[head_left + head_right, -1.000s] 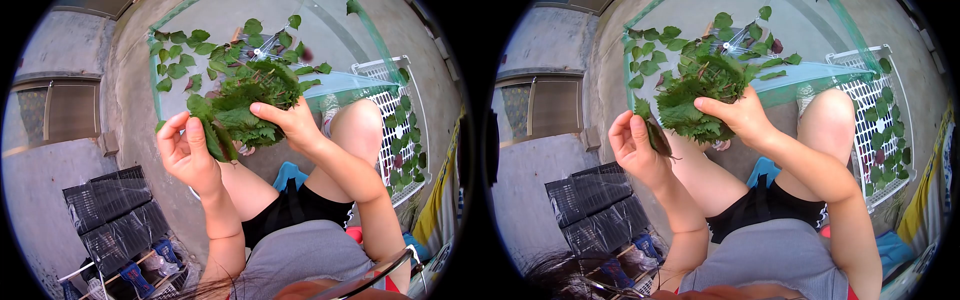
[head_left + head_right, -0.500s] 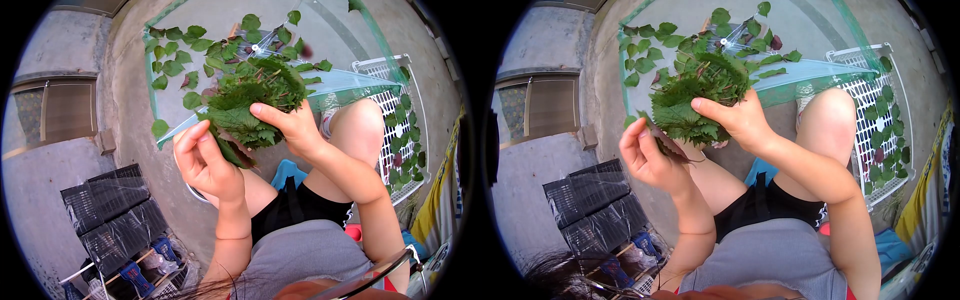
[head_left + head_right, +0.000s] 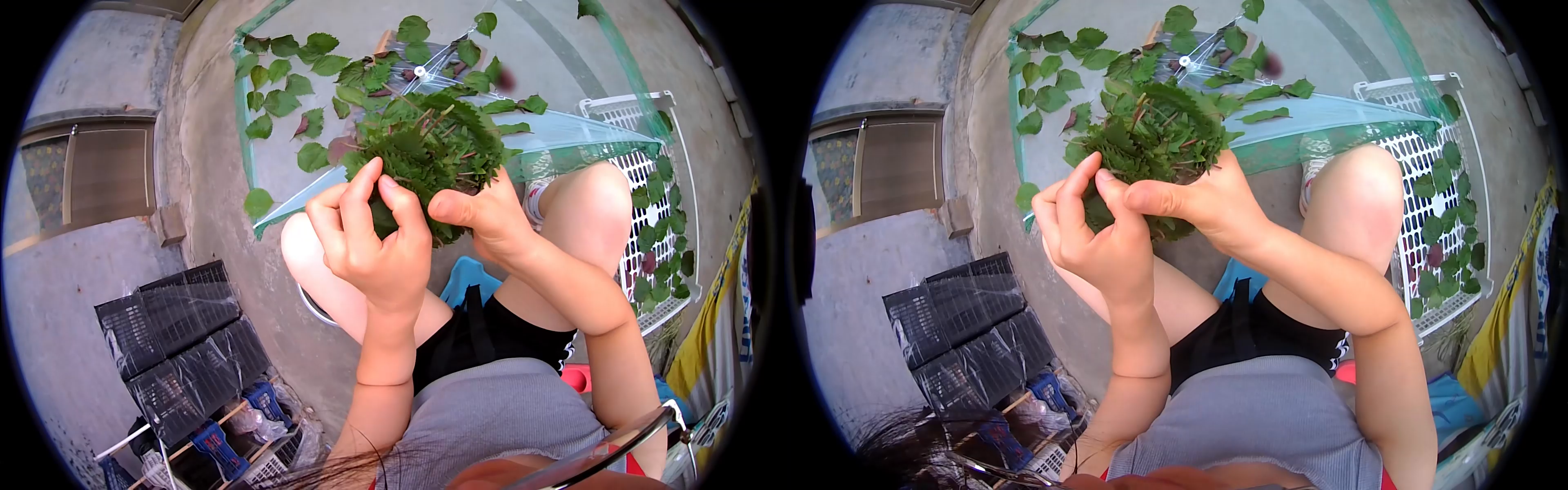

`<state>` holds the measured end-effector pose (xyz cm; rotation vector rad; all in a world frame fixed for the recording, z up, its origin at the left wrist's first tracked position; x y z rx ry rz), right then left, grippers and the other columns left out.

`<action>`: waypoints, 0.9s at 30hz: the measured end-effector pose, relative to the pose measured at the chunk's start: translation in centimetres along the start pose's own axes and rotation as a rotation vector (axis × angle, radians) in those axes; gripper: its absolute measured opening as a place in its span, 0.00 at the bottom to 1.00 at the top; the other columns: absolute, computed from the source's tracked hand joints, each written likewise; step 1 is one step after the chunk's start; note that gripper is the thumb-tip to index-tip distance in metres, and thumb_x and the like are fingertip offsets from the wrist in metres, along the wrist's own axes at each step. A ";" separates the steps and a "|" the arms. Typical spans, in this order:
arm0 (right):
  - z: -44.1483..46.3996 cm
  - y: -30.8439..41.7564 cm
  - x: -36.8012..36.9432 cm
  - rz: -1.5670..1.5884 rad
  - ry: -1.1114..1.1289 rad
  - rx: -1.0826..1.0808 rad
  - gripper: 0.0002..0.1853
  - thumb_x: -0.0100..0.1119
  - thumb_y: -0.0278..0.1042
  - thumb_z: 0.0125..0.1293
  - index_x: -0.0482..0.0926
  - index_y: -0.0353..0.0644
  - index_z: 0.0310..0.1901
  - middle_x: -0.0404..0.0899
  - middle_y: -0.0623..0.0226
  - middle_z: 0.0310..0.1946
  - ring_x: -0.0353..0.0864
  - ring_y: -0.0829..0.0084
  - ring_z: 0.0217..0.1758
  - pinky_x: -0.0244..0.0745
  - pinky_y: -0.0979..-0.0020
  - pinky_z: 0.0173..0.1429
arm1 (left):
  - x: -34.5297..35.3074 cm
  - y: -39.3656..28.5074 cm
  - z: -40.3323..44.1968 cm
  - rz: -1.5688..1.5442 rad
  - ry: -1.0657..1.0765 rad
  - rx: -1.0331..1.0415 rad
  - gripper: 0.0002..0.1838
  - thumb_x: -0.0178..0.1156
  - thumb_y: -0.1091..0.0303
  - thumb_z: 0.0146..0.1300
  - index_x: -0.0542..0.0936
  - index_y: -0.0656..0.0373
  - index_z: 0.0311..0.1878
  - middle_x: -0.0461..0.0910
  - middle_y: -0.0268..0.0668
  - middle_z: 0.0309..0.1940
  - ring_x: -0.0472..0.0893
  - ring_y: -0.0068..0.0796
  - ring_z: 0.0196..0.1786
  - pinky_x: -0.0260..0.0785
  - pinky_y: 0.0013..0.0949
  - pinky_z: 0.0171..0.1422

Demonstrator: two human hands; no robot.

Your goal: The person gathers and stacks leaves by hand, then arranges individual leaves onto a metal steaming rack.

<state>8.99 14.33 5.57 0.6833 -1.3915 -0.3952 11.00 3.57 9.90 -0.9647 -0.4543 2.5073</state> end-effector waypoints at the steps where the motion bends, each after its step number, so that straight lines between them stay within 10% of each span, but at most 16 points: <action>1: 0.0 0.2 0.0 -0.052 0.025 0.027 0.20 0.69 0.29 0.55 0.75 0.36 0.49 0.80 0.67 0.43 0.78 0.77 0.46 0.74 0.73 0.50 | 0.0 -0.1 0.0 0.001 -0.008 -0.029 0.10 0.62 0.78 0.52 0.84 0.58 0.39 0.76 0.36 0.32 0.77 0.32 0.32 0.69 0.32 0.36; 27: -0.3 0.1 -0.7 -0.320 -0.006 -0.079 0.20 0.68 0.26 0.55 0.76 0.34 0.50 0.81 0.66 0.45 0.78 0.76 0.47 0.74 0.72 0.52 | -2.1 0.2 1.6 0.042 0.076 0.130 0.11 0.70 0.75 0.42 0.84 0.54 0.32 0.72 0.30 0.32 0.65 0.27 0.28 0.59 0.30 0.32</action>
Point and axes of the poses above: each hand's wrist, its own z-axis towards the middle knuckle, its own x-axis out of the palm, y = z × x, the point moved 2 cm from there along z, towards the middle knuckle
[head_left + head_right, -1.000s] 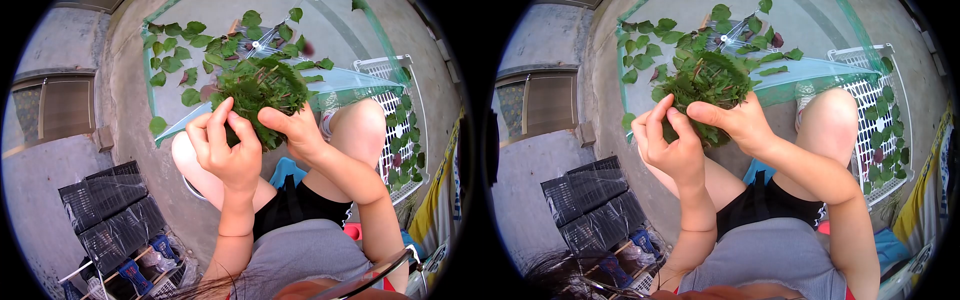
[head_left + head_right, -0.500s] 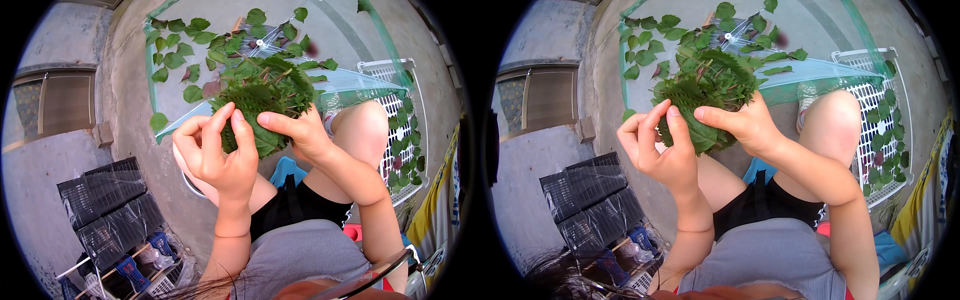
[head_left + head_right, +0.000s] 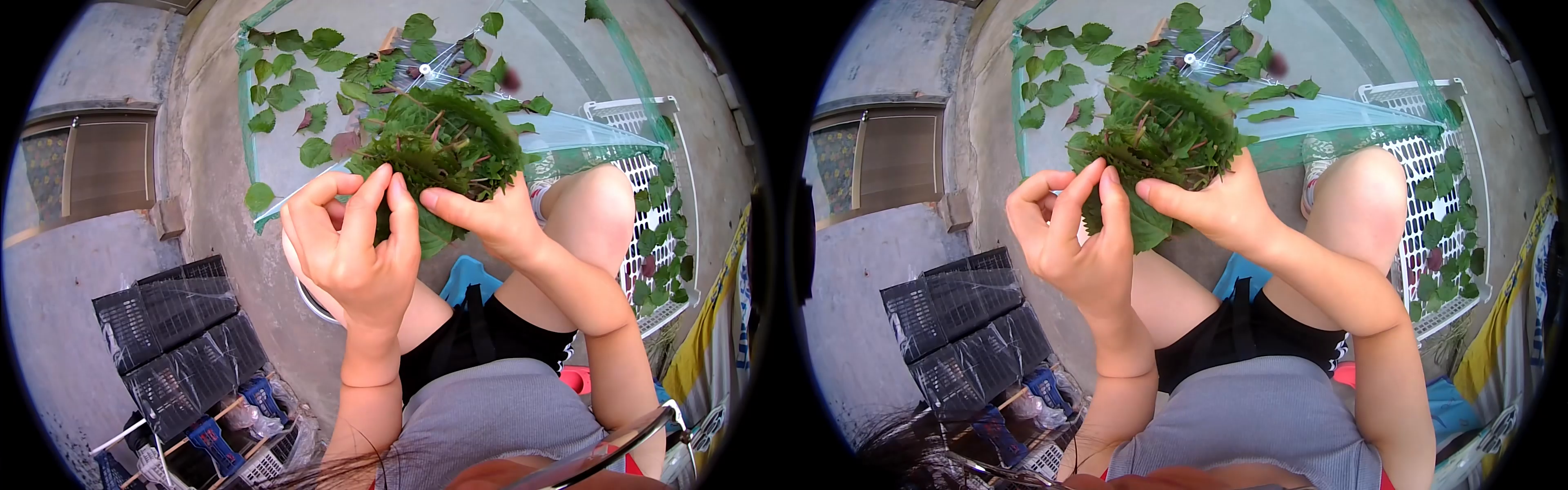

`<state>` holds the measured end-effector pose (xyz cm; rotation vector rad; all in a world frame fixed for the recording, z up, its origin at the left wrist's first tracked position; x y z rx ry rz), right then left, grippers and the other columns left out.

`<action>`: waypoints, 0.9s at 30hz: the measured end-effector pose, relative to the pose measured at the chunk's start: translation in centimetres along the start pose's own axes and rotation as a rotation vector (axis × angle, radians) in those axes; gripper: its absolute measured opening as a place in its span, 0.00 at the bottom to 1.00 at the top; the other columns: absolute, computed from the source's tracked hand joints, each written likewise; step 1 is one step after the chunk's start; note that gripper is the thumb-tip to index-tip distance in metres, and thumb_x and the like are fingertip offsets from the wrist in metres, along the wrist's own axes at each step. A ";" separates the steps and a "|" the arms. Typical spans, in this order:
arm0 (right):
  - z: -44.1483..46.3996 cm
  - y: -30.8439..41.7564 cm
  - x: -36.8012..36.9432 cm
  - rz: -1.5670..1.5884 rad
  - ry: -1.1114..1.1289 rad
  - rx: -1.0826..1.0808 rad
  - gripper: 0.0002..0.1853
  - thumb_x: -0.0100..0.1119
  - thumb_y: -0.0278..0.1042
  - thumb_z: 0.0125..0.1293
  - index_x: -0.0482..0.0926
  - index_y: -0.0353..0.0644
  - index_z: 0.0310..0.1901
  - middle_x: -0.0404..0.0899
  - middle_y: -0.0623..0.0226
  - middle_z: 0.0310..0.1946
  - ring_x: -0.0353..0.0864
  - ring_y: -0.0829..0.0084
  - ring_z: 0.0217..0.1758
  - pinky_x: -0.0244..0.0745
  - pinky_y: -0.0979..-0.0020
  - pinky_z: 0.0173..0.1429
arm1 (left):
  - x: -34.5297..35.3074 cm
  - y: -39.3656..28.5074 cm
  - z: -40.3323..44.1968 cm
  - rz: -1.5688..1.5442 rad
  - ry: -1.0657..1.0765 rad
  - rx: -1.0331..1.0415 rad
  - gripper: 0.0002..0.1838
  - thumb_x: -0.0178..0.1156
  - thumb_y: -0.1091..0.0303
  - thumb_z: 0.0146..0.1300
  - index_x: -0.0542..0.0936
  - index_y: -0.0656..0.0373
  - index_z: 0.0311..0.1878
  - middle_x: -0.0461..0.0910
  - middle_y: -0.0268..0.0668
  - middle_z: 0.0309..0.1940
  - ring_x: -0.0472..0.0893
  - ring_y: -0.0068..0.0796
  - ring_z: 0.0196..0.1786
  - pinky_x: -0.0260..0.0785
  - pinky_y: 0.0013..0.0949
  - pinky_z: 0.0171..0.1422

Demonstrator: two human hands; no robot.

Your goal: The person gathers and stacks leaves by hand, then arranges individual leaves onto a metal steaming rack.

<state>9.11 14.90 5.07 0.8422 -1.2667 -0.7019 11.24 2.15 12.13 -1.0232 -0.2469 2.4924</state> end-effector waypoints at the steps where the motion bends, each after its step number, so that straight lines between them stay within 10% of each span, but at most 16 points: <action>1: 0.0 0.1 0.1 0.000 0.000 0.001 0.20 0.68 0.26 0.55 0.76 0.34 0.50 0.81 0.66 0.45 0.78 0.76 0.47 0.74 0.72 0.52 | -0.1 -0.2 0.1 0.013 0.023 0.006 0.12 0.70 0.78 0.42 0.85 0.55 0.32 0.72 0.32 0.32 0.67 0.27 0.31 0.59 0.30 0.32; 27: -0.1 0.4 0.0 0.001 0.050 0.038 0.23 0.69 0.27 0.52 0.75 0.34 0.50 0.80 0.65 0.45 0.77 0.76 0.46 0.74 0.71 0.52 | 0.3 2.1 -0.4 -0.458 0.017 -0.261 0.08 0.61 0.85 0.42 0.77 0.64 0.28 0.74 0.37 0.37 0.75 0.19 0.26 0.71 0.22 0.31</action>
Point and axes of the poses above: each hand's wrist, its own z-axis towards the middle knuckle, its own x-axis out of the palm, y = z × x, the point moved 2 cm from there along z, towards the middle knuckle
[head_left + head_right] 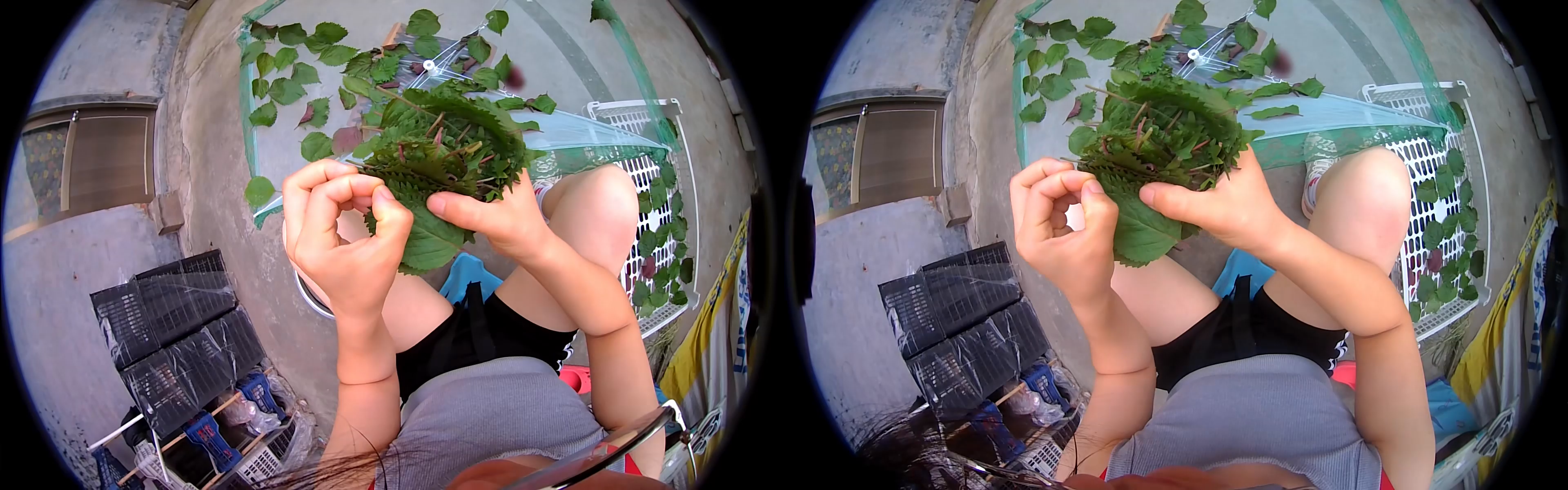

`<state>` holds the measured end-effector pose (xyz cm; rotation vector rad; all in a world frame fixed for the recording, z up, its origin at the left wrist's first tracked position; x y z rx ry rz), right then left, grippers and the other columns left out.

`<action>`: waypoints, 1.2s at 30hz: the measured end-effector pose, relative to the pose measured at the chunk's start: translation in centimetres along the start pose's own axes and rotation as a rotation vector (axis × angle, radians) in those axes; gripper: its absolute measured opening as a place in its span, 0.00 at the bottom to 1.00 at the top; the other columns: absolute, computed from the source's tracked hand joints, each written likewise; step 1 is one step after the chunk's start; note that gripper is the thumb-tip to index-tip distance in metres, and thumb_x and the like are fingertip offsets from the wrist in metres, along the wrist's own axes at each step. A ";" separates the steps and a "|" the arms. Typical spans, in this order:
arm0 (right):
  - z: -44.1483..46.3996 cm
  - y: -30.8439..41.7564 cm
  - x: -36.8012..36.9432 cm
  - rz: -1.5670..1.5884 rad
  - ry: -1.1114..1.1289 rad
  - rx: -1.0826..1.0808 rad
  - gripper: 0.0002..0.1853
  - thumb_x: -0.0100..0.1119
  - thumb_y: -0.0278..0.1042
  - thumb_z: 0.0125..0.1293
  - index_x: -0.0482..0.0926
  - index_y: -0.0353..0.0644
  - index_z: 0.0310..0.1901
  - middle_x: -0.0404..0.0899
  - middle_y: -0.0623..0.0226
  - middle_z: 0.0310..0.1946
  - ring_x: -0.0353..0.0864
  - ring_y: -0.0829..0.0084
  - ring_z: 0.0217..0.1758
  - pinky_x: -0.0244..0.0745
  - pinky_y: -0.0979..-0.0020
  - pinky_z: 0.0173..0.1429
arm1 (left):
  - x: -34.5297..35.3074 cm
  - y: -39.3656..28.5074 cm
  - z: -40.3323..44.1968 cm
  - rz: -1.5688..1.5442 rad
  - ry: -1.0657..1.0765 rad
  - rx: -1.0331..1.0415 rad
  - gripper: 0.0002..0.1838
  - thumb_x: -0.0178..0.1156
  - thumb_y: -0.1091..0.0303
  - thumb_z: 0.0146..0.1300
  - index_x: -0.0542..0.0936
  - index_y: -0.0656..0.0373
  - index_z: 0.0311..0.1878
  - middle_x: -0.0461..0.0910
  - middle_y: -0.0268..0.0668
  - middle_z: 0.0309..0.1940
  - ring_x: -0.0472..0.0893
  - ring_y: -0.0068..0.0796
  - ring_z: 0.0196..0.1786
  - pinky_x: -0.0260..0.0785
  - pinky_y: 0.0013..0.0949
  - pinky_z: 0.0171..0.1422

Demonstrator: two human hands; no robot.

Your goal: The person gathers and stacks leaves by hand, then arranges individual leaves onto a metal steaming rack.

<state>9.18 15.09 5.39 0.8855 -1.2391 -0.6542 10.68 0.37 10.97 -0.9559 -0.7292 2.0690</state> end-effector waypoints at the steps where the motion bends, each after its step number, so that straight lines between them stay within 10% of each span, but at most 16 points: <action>1: 0.0 0.0 0.0 0.000 0.001 0.000 0.23 0.69 0.27 0.52 0.75 0.34 0.50 0.80 0.65 0.45 0.77 0.76 0.46 0.74 0.71 0.52 | 0.0 0.0 0.0 0.000 -0.001 0.000 0.08 0.61 0.85 0.42 0.77 0.64 0.28 0.74 0.37 0.37 0.75 0.19 0.26 0.71 0.22 0.31; 23: 0.3 0.9 -0.2 0.175 -0.035 0.065 0.23 0.67 0.24 0.54 0.74 0.34 0.53 0.79 0.64 0.46 0.77 0.73 0.49 0.73 0.69 0.55 | -1.0 5.4 -6.9 -0.281 0.222 -0.398 0.06 0.60 0.81 0.55 0.77 0.67 0.37 0.73 0.36 0.42 0.75 0.22 0.39 0.71 0.24 0.44; 30: 0.3 0.6 0.0 0.163 -0.049 0.043 0.23 0.67 0.24 0.54 0.73 0.34 0.53 0.79 0.63 0.48 0.77 0.72 0.50 0.72 0.69 0.56 | 0.5 6.5 -8.3 -0.002 0.397 -0.184 0.15 0.60 0.73 0.53 0.79 0.64 0.45 0.78 0.51 0.47 0.78 0.50 0.49 0.72 0.39 0.50; 36: 0.3 0.2 -0.3 0.056 -0.031 0.010 0.23 0.69 0.27 0.54 0.74 0.35 0.52 0.79 0.65 0.47 0.76 0.74 0.49 0.72 0.70 0.55 | 1.2 6.9 -9.4 0.042 0.505 -0.397 0.13 0.62 0.72 0.51 0.81 0.60 0.42 0.83 0.43 0.38 0.81 0.45 0.43 0.73 0.40 0.45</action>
Point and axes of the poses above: each hand's wrist, its own z-axis towards the middle knuckle, its own x-axis out of the palm, y = z × x, the point moved 2 cm from there along z, towards the middle knuckle
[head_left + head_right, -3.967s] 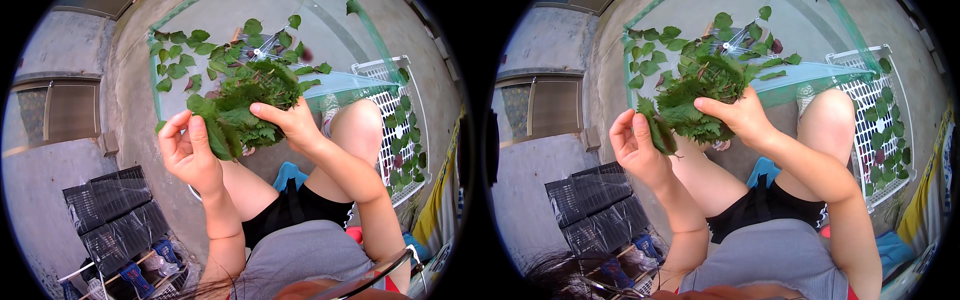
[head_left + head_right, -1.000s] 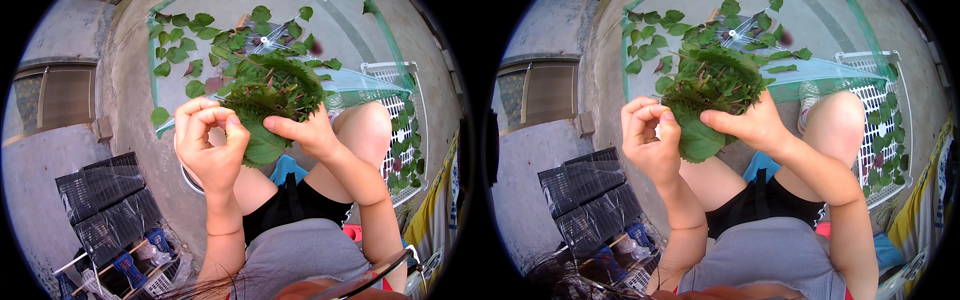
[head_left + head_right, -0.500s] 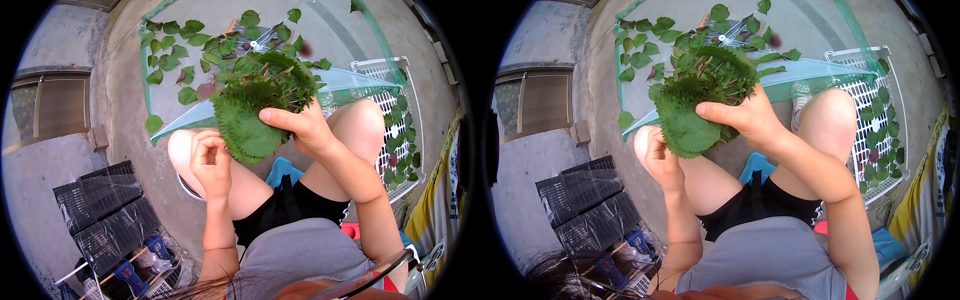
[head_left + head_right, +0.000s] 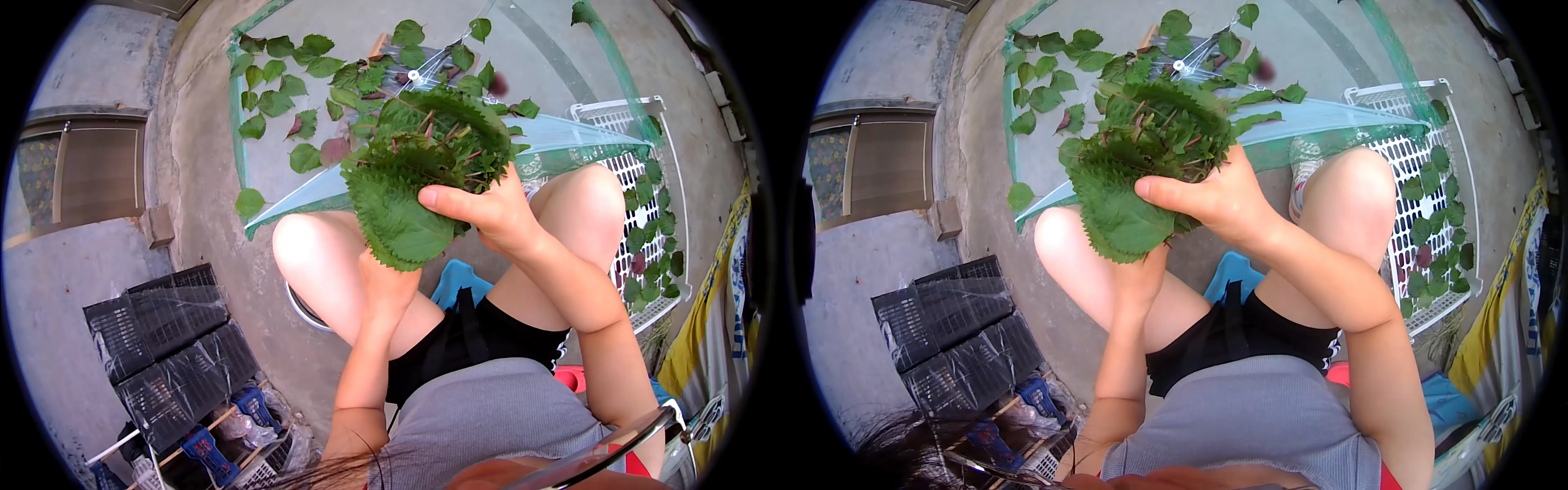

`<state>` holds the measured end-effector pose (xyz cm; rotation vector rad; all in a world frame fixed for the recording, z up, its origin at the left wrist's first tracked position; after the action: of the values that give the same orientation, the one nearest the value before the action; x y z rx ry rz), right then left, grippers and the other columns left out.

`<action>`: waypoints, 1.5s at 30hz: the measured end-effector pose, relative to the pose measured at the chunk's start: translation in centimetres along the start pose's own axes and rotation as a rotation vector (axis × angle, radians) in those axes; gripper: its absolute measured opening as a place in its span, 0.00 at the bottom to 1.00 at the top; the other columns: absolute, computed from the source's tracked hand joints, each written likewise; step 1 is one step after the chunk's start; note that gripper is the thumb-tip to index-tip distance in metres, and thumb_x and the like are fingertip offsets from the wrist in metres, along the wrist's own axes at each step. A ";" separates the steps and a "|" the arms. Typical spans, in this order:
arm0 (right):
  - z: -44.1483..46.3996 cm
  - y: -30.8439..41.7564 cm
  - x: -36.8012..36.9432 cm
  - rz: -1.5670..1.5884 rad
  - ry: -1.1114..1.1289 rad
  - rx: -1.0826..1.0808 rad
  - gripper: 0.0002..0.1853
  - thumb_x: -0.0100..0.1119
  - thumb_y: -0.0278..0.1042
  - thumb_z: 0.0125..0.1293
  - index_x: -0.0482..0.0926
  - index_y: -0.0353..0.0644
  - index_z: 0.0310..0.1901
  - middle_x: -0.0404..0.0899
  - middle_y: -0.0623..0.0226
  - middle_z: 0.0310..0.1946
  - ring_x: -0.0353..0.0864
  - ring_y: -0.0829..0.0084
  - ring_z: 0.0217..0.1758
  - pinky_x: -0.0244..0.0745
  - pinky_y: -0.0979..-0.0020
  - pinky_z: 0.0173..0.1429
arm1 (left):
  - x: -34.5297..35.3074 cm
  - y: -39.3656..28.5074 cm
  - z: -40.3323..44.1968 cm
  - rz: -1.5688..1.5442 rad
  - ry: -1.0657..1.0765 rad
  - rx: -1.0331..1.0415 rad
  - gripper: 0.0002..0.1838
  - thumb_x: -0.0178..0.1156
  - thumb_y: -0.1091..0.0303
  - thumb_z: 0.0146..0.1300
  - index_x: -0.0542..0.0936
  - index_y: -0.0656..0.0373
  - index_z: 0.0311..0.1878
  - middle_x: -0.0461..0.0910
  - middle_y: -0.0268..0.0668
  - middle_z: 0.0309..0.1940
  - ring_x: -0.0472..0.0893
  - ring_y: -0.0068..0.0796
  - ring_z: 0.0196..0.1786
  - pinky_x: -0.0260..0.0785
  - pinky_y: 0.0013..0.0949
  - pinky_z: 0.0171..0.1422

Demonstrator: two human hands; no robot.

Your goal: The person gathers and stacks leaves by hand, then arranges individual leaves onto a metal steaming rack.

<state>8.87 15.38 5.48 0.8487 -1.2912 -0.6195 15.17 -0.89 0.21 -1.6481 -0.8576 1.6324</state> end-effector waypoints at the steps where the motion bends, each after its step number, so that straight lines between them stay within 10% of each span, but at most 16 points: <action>1: 0.0 -0.1 -0.1 -0.003 -0.001 -0.002 0.23 0.69 0.27 0.54 0.74 0.35 0.52 0.79 0.65 0.47 0.76 0.74 0.49 0.72 0.70 0.55 | 0.2 0.1 -0.1 -0.002 0.001 0.002 0.13 0.62 0.72 0.51 0.81 0.60 0.42 0.83 0.43 0.38 0.81 0.45 0.43 0.73 0.40 0.45; 16: 0.0 0.6 -0.2 -0.187 0.035 -0.033 0.25 0.70 0.30 0.52 0.74 0.33 0.51 0.79 0.65 0.46 0.76 0.74 0.47 0.72 0.70 0.53 | 0.0 -1.3 0.6 0.224 -0.110 0.230 0.15 0.68 0.70 0.45 0.81 0.57 0.39 0.83 0.38 0.32 0.82 0.41 0.33 0.74 0.37 0.36; 24: -0.1 -0.2 -0.1 -0.159 0.053 -0.006 0.28 0.70 0.26 0.50 0.71 0.35 0.54 0.77 0.66 0.48 0.75 0.75 0.51 0.71 0.69 0.57 | -5.1 -3.1 0.6 -0.122 -0.611 0.385 0.07 0.62 0.75 0.51 0.80 0.63 0.35 0.74 0.36 0.25 0.70 0.24 0.23 0.63 0.26 0.27; 32: -0.3 -0.4 0.5 -0.197 0.068 0.022 0.30 0.68 0.25 0.48 0.69 0.35 0.55 0.75 0.65 0.50 0.74 0.75 0.52 0.70 0.70 0.59 | -7.3 -10.5 1.8 0.092 -0.467 0.687 0.16 0.67 0.83 0.47 0.82 0.63 0.43 0.79 0.38 0.31 0.75 0.28 0.27 0.68 0.27 0.31; 45: -0.4 -1.2 0.6 -0.226 -0.006 -0.044 0.25 0.65 0.25 0.46 0.73 0.36 0.50 0.77 0.68 0.42 0.76 0.77 0.45 0.73 0.72 0.51 | -6.8 -10.8 3.1 0.233 -0.373 0.622 0.05 0.64 0.81 0.56 0.82 0.67 0.37 0.81 0.41 0.28 0.79 0.24 0.26 0.71 0.23 0.32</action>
<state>9.45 14.29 4.79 0.9650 -1.1911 -0.8265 11.93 -0.32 12.92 -1.0502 -0.2647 2.1349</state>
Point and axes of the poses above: each hand's wrist, its own z-axis towards the middle knuckle, its own x-axis out of the palm, y = z × x, the point moved 2 cm from there along z, towards the middle knuckle
